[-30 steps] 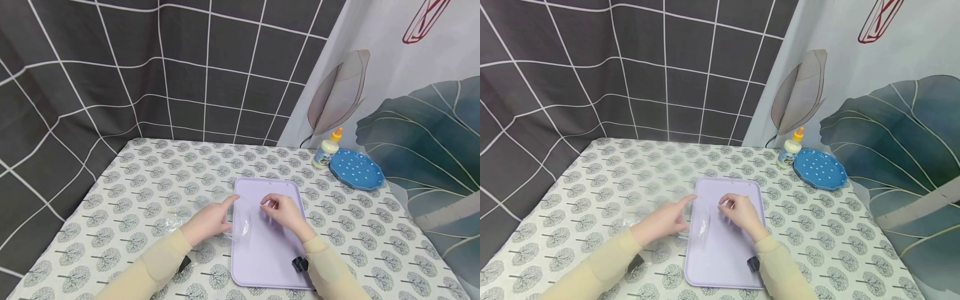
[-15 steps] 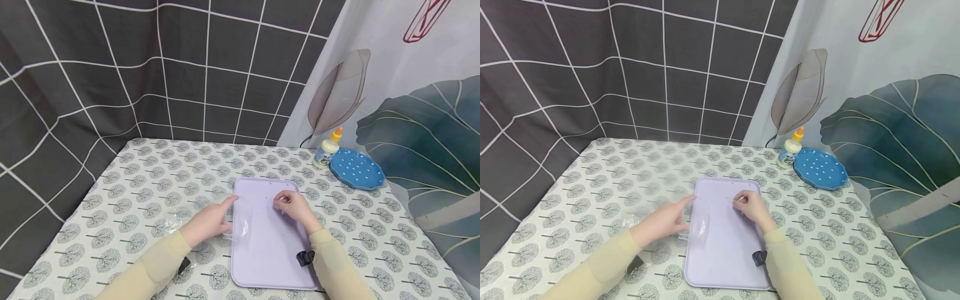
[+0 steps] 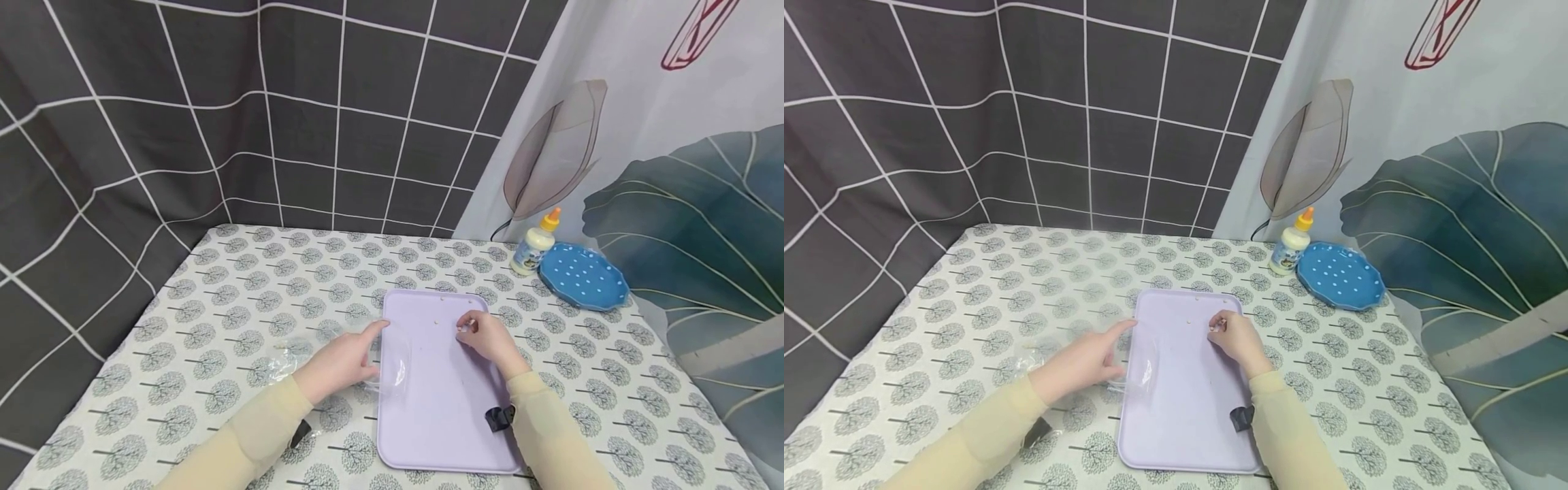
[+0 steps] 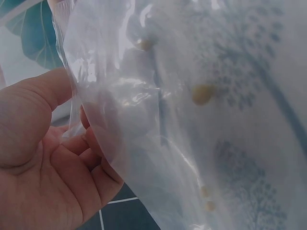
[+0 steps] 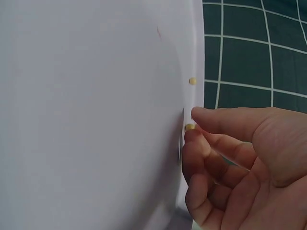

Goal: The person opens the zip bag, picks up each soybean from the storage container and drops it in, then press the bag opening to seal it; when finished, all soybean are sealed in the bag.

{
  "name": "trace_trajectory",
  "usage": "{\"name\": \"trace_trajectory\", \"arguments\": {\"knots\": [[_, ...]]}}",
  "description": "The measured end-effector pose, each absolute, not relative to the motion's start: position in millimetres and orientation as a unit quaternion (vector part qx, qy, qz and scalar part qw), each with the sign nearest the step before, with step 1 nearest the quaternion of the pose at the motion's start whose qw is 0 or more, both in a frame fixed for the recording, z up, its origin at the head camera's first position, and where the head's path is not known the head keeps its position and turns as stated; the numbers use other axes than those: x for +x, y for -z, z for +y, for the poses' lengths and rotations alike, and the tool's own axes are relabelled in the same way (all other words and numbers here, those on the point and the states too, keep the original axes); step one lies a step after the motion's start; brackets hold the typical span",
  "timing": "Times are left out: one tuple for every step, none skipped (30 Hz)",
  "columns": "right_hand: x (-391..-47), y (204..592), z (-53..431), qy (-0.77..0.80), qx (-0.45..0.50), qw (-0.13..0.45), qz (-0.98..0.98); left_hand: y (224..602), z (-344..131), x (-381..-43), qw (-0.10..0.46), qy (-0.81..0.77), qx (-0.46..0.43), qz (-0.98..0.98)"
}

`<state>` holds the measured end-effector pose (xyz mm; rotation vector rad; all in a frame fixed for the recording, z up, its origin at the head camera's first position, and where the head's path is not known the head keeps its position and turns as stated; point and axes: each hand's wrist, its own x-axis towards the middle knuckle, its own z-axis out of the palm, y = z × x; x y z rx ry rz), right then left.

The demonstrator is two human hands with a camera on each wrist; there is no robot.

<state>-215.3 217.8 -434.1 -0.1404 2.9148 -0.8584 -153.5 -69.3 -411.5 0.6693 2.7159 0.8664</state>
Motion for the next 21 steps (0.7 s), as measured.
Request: {"name": "trace_trajectory", "arguments": {"knots": [[-215.7,434.4,218.0,0.280,-0.047,0.048,0.958,411.5,-69.4,-153.4,0.107,-0.294,0.227,0.922],[-216.0,434.5,218.1,0.278,-0.048,0.047,0.958,411.3,-69.5,-153.2,0.107,-0.294,0.228,0.922],[-216.7,434.9,218.3,0.276,-0.048,0.047,0.959,411.2,-69.6,-153.1,0.107,-0.293,0.228,0.922],[-217.1,435.0,218.3,0.273,-0.049,0.046,0.960,411.1,-69.7,-153.0,0.106,-0.293,0.228,0.922],[-217.5,435.0,218.1,0.270,-0.049,0.046,0.961,411.0,-69.7,-152.9,0.106,-0.294,0.229,0.922],[-218.0,434.9,217.7,0.266,-0.050,0.046,0.961,411.0,-69.6,-152.9,0.104,-0.294,0.230,0.922],[-218.7,435.0,217.5,0.262,-0.051,0.046,0.963,410.8,-69.6,-152.7,0.104,-0.294,0.231,0.922],[-219.2,434.8,217.3,0.259,-0.054,0.046,0.963,410.6,-69.5,-152.5,0.103,-0.293,0.232,0.922],[-219.9,434.6,216.9,0.256,-0.056,0.047,0.964,410.6,-69.5,-152.5,0.102,-0.293,0.233,0.922],[-220.3,434.1,216.3,0.253,-0.058,0.048,0.964,410.6,-69.4,-152.4,0.101,-0.293,0.233,0.922],[-220.8,433.7,215.8,0.250,-0.059,0.050,0.965,410.6,-69.4,-152.4,0.100,-0.293,0.234,0.922],[-221.1,433.3,215.3,0.249,-0.062,0.051,0.965,410.7,-69.4,-152.5,0.099,-0.293,0.234,0.922],[-221.2,432.9,215.0,0.248,-0.063,0.051,0.965,410.8,-69.4,-152.5,0.099,-0.292,0.233,0.922],[-221.5,432.7,214.7,0.248,-0.065,0.051,0.965,410.9,-69.5,-152.6,0.098,-0.292,0.234,0.922],[-221.4,432.4,214.4,0.248,-0.066,0.050,0.965,411.1,-69.6,-152.8,0.098,-0.291,0.234,0.923],[-221.5,432.2,214.4,0.247,-0.068,0.050,0.965,411.4,-69.6,-153.0,0.098,-0.291,0.234,0.923],[-221.4,432.2,214.5,0.247,-0.070,0.049,0.965,411.3,-69.7,-153.0,0.098,-0.291,0.234,0.923],[-221.2,432.1,214.7,0.249,-0.071,0.049,0.965,411.2,-69.7,-152.9,0.098,-0.291,0.234,0.923],[-221.0,432.1,214.9,0.250,-0.070,0.050,0.964,411.0,-69.8,-152.8,0.098,-0.290,0.234,0.923],[-220.9,432.0,215.2,0.251,-0.069,0.051,0.964,411.0,-69.7,-152.8,0.098,-0.290,0.234,0.923],[-220.7,431.6,215.1,0.253,-0.067,0.054,0.964,411.2,-69.7,-152.8,0.099,-0.289,0.234,0.923]]}}
